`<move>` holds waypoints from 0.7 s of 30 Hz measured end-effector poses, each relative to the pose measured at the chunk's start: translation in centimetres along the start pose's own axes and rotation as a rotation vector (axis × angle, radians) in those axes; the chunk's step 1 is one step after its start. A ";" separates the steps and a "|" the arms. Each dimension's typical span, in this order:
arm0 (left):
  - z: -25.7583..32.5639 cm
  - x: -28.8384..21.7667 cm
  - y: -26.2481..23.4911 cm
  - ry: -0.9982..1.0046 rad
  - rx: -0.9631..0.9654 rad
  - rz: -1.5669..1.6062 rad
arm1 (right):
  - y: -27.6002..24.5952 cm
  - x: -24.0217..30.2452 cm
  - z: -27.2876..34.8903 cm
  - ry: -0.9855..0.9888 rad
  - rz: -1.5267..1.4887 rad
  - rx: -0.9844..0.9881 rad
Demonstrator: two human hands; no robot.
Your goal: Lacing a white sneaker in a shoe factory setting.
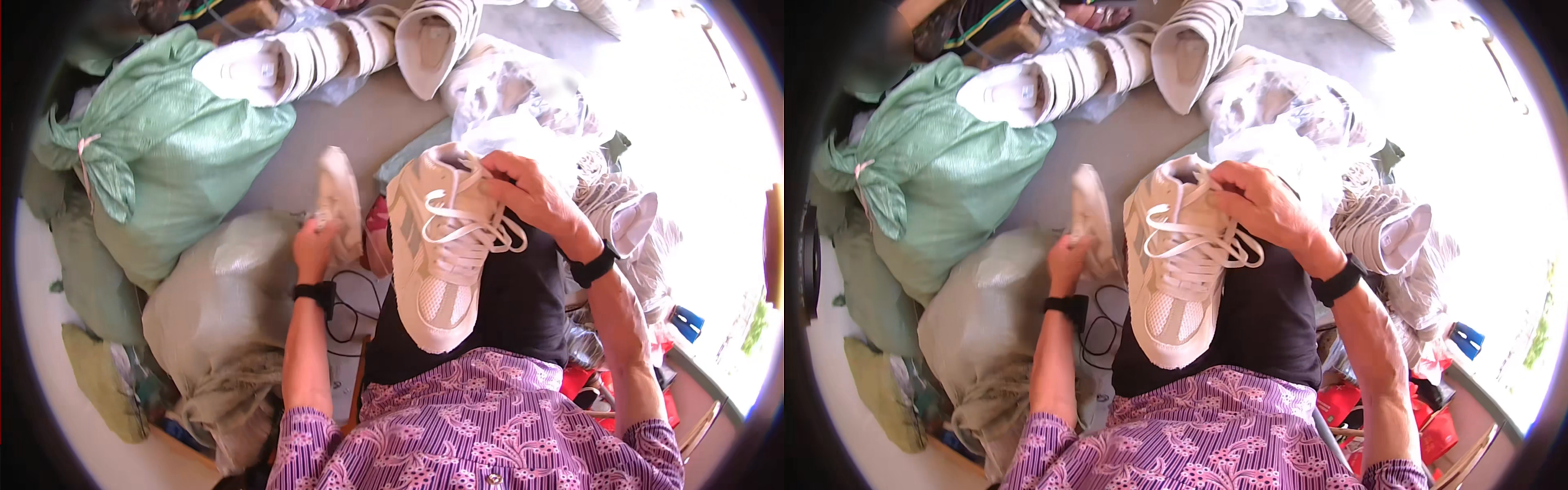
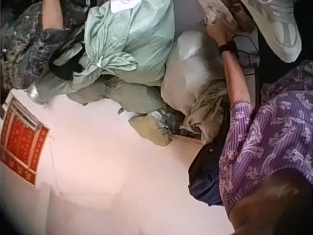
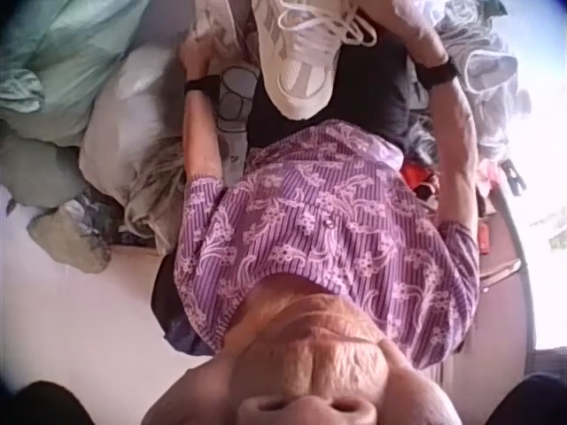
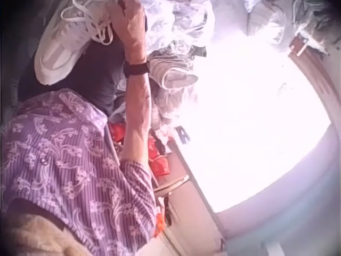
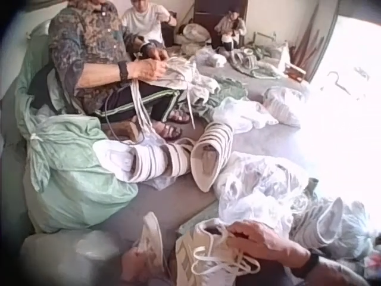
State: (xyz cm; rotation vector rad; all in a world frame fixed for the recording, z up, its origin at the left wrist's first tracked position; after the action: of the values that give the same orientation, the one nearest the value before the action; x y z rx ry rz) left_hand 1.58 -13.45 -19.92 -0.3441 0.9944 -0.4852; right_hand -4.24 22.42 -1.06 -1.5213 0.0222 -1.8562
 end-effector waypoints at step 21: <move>13.3 -32.0 -12.7 1.232 -0.294 -0.847 | 2.6 4.9 3.0 -0.181 -0.271 -0.373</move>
State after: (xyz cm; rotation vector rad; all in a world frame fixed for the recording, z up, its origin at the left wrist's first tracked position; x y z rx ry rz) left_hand -4.41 -6.21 15.80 -0.7731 2.1281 -1.4147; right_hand -0.52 19.16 2.90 -2.0300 0.0854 -1.9954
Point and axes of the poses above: each hand's wrist, its own z-axis away from the middle knuckle, its own y-axis out of the palm, x = y × z, the point moved 1 cm from there along -z, towards the middle knuckle, and after that the axes turned 8 degrees about x, right-handed, at the moved point
